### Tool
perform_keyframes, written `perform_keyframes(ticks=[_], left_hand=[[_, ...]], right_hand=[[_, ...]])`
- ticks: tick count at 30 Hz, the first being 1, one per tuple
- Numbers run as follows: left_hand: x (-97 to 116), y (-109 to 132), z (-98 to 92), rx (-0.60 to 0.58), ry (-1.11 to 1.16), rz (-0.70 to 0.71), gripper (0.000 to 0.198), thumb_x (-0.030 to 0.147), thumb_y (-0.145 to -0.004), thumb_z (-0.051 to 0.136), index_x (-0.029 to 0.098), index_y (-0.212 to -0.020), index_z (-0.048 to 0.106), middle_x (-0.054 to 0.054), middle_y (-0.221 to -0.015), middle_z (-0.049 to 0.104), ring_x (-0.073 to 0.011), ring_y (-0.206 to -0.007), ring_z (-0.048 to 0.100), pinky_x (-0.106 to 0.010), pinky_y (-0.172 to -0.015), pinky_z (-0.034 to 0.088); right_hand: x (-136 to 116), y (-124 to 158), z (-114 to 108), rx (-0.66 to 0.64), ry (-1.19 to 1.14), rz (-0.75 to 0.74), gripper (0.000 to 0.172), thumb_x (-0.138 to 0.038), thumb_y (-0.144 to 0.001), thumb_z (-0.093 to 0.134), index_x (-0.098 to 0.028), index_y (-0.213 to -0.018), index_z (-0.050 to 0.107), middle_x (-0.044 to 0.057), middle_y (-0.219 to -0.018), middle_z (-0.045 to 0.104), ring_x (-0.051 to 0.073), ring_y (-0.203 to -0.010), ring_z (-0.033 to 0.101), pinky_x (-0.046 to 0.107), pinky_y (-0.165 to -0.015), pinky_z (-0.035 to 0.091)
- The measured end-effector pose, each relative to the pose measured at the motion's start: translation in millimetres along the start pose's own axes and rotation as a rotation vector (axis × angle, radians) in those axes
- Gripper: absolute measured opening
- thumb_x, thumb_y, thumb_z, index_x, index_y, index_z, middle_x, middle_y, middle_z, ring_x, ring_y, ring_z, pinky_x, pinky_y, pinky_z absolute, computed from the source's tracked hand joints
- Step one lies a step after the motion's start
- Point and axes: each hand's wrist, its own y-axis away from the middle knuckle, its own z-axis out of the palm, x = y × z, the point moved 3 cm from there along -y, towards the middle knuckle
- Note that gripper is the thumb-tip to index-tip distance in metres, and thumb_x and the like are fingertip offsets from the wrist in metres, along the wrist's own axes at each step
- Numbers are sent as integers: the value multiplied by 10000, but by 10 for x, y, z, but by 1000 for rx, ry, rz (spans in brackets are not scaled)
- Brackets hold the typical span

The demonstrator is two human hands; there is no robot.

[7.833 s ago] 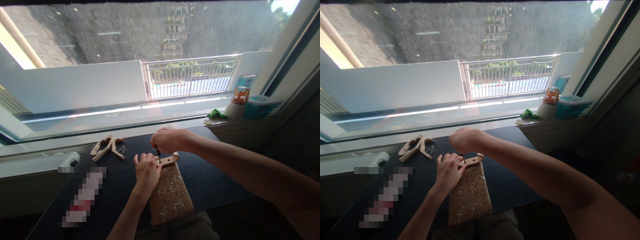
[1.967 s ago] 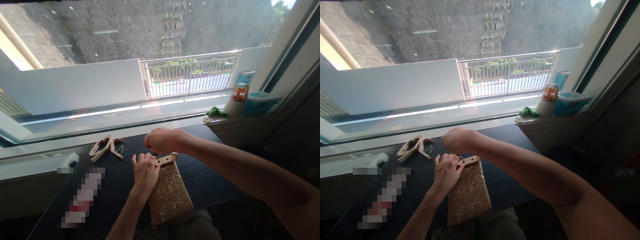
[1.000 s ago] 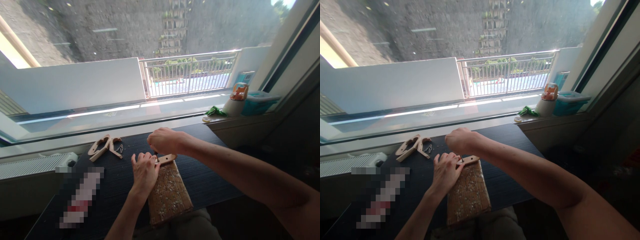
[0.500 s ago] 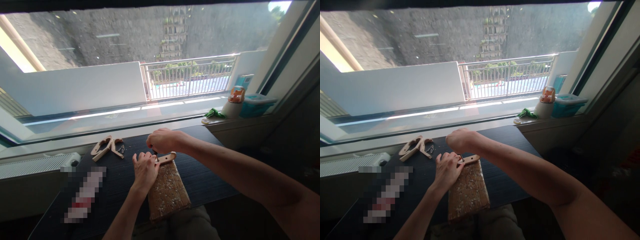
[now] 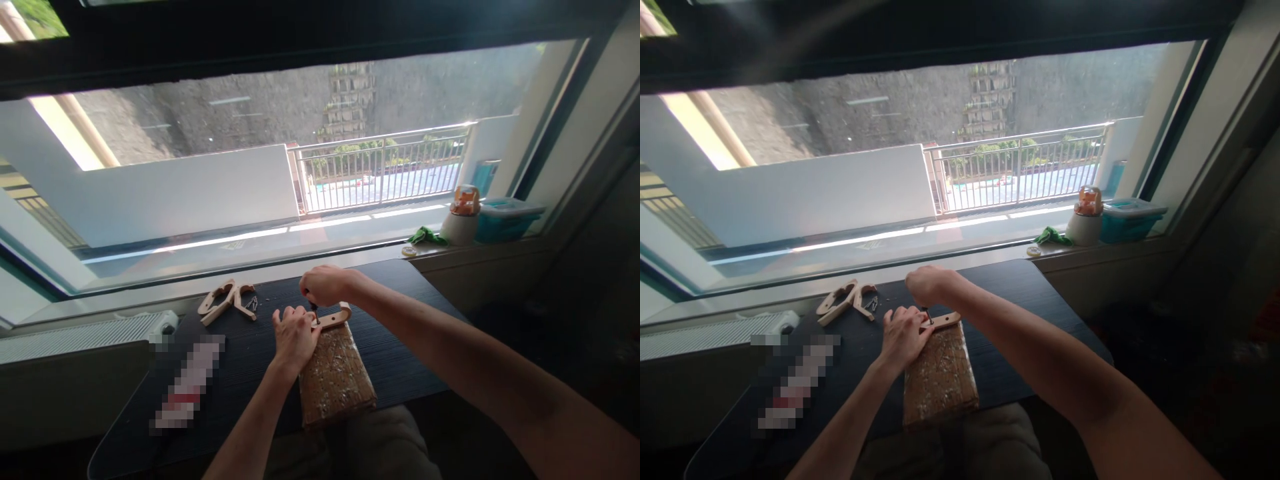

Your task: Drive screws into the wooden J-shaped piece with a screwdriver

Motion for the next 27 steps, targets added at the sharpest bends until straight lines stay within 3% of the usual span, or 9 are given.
perform_keyframes(ticks=[9, 17, 27], left_hand=[[-1, 26, -14, 23, 10, -4, 157, 294, -780, 555, 195, -835, 665, -65, -902, 617, -260, -958, 489, -497, -954, 237], [-4, 36, -40, 43, 27, -6, 152, 281, -771, 569, 195, -849, 666, -66, -905, 614, -260, -951, 492, -496, -952, 245], [-21, 1, 24, 52, 43, 2, 137, 258, -767, 572, 216, -871, 650, -39, -868, 608, -247, -919, 503, -503, -967, 245]], right_hand=[[-114, -51, 15, 50, 0, 67, 297, -245, -825, 440, -120, -975, 665, 133, -985, 677, 205, -893, 620, 257, -685, 437], [-125, -44, -101, -6, 37, 55, 308, -184, -725, 544, -170, -1006, 670, 91, -991, 683, 215, -907, 615, 258, -671, 431], [75, -82, 19, 28, 3, 27, 281, -230, -808, 461, -130, -967, 670, 124, -943, 690, 214, -880, 628, 255, -679, 427]])
